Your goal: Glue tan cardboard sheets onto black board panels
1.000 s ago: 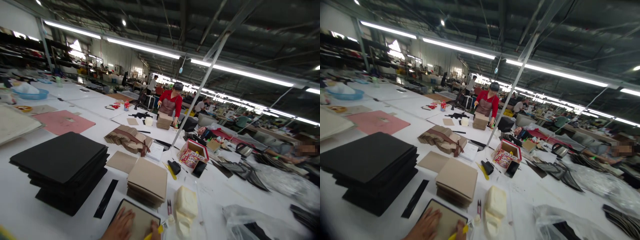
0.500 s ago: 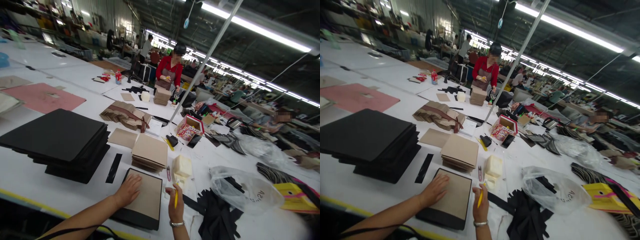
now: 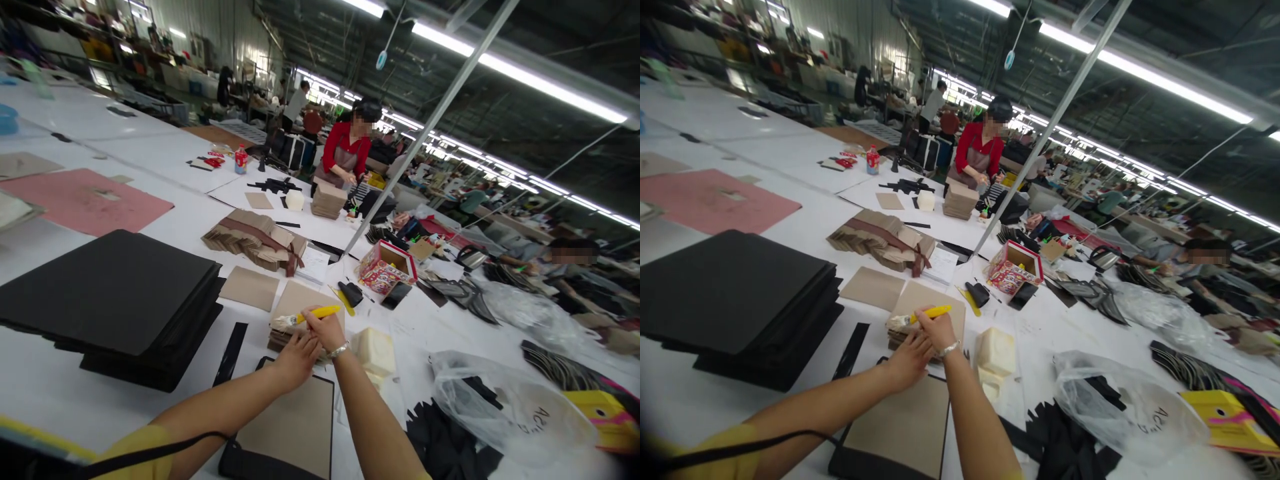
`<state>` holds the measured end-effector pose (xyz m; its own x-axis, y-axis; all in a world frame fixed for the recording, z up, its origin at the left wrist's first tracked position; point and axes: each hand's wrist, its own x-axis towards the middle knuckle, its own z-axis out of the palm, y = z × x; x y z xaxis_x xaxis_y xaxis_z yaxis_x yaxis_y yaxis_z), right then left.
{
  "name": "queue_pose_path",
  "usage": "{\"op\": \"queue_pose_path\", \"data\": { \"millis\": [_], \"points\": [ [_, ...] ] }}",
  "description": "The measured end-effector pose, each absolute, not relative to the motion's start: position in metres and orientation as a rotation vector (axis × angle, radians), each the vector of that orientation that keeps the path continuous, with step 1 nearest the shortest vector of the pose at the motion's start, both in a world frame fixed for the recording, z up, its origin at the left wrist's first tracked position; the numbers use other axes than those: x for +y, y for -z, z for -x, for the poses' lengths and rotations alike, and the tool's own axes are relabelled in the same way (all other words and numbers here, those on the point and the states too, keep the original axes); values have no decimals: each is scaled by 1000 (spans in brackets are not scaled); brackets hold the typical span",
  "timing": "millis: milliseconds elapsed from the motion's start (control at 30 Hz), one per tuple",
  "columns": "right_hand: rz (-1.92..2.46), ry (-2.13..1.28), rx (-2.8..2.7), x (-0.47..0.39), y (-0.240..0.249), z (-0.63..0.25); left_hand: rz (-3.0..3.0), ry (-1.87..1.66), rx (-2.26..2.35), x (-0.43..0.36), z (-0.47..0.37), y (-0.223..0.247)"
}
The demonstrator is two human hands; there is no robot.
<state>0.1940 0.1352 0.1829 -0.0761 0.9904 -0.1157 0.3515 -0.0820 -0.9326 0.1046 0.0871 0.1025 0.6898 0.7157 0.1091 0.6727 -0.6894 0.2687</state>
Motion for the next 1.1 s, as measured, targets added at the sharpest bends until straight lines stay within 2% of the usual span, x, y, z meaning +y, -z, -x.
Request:
{"op": "queue_pose_path", "data": {
  "millis": [233, 600, 733, 900, 1100],
  "points": [
    [1515, -1316, -1587, 171, -170, -179, -2696, -314, 1104, 89, -101, -99],
    [1685, -965, -1339, 241, -144, -194, -2700, -257, 1099, 90, -101, -96],
    [1758, -885, -1269, 235, -144, -216, -2718, -237, 1104, 88, -102, -97],
    [1856, -752, -1202, 206, -155, -285, -2753, -246, 1123, 86, -102, -95],
    [1843, -594, -1297, 173, -172, -334, -2790, -273, 1119, 84, -102, -94]
  ]
}}
